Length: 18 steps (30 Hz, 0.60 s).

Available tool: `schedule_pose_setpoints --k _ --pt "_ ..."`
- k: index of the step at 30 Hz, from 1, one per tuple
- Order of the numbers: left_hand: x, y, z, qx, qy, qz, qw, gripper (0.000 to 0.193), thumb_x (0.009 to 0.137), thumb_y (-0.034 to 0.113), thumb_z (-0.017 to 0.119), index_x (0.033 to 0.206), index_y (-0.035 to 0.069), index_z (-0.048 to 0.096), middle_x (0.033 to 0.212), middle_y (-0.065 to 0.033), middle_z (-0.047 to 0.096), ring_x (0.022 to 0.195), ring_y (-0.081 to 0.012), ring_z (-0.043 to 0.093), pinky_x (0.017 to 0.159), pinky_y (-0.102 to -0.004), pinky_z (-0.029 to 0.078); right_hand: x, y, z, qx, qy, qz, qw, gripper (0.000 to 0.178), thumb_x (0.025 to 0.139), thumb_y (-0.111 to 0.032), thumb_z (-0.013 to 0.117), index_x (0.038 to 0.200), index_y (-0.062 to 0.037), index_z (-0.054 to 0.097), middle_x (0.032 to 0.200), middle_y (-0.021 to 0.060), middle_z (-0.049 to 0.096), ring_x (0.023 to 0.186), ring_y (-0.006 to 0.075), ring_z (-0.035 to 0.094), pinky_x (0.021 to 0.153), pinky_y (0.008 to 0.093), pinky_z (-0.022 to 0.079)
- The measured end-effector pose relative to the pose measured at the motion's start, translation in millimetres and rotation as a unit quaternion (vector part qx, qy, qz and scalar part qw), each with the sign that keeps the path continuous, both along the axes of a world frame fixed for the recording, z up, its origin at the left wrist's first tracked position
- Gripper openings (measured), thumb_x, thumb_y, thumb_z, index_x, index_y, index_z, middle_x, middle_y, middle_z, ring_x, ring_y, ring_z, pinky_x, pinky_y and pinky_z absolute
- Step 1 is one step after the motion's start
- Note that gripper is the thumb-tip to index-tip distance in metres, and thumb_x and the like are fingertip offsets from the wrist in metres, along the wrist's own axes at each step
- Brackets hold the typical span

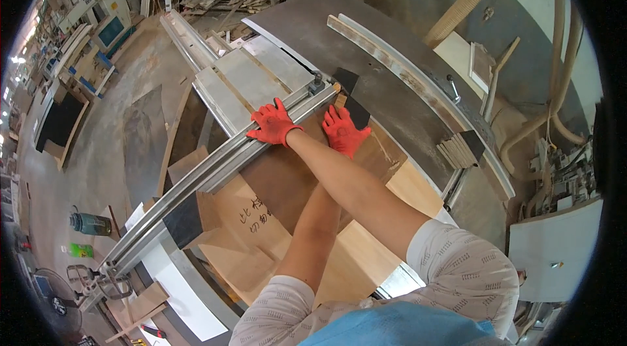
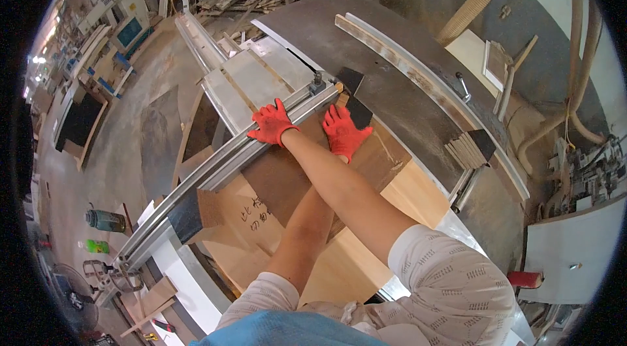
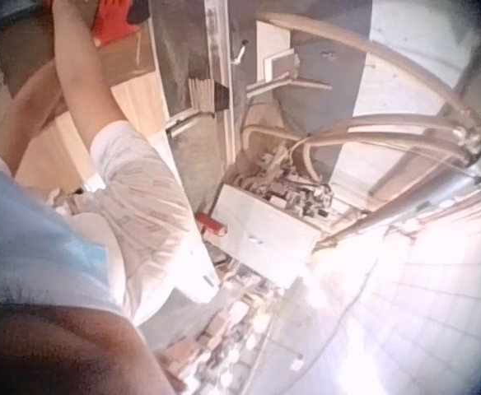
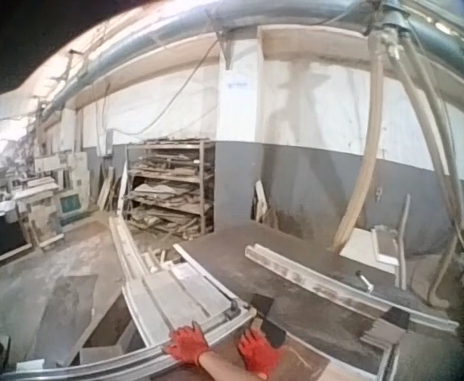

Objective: The person uses a table saw to cut small rectangular pieces of dark wood. They repeatedly place the wood against the fence, push it through the blade, and then remove the cut piece. The person also uses a yellow push stick to guide the wood safely through the saw.

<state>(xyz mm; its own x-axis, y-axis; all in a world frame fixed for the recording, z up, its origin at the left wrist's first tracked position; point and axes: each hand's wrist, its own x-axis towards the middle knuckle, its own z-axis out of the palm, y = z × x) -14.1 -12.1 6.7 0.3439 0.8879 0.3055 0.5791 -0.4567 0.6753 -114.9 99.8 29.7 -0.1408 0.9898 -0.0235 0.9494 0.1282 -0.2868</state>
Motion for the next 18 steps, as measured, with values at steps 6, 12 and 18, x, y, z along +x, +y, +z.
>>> schedule_pose_setpoints --k 6,12,18 --pt "10 -22 1 0.021 -0.014 -0.031 0.999 0.096 0.063 0.053 0.093 0.133 0.003 0.05 0.154 -0.0313 0.046 0.145 -0.0462 0.038 0.117 -0.0592 0.031 22 -14 -9 0.058 0.042 -0.017 0.997 0.064 0.094 -0.058 0.064 0.14 -0.0134 0.062 0.141 0.0087 0.061 0.145 0.0311 0.043 0.13 0.0597 0.009" --pt "-22 -8 -41 0.072 -0.012 0.059 0.996 0.097 0.062 0.054 0.094 0.132 0.004 0.05 0.15 -0.0285 0.049 0.145 -0.0453 0.039 0.117 -0.0578 0.031 18 -149 80 0.131 0.308 -0.046 0.941 0.04 0.095 -0.031 0.071 0.129 -0.0111 0.066 0.13 0.0107 0.067 0.125 0.0316 0.059 0.114 0.0519 0.037" --pt "-10 -56 -5 0.073 0.023 -0.008 0.997 0.086 0.068 0.058 0.09 0.128 0.009 0.051 0.136 -0.0196 0.055 0.134 -0.0386 0.046 0.113 -0.0563 0.033 64 -438 -10 0.224 0.14 -0.383 0.885 0.031 0.092 -0.018 0.072 0.121 -0.0073 0.067 0.123 0.0164 0.069 0.116 0.0386 0.062 0.102 0.0521 0.046"
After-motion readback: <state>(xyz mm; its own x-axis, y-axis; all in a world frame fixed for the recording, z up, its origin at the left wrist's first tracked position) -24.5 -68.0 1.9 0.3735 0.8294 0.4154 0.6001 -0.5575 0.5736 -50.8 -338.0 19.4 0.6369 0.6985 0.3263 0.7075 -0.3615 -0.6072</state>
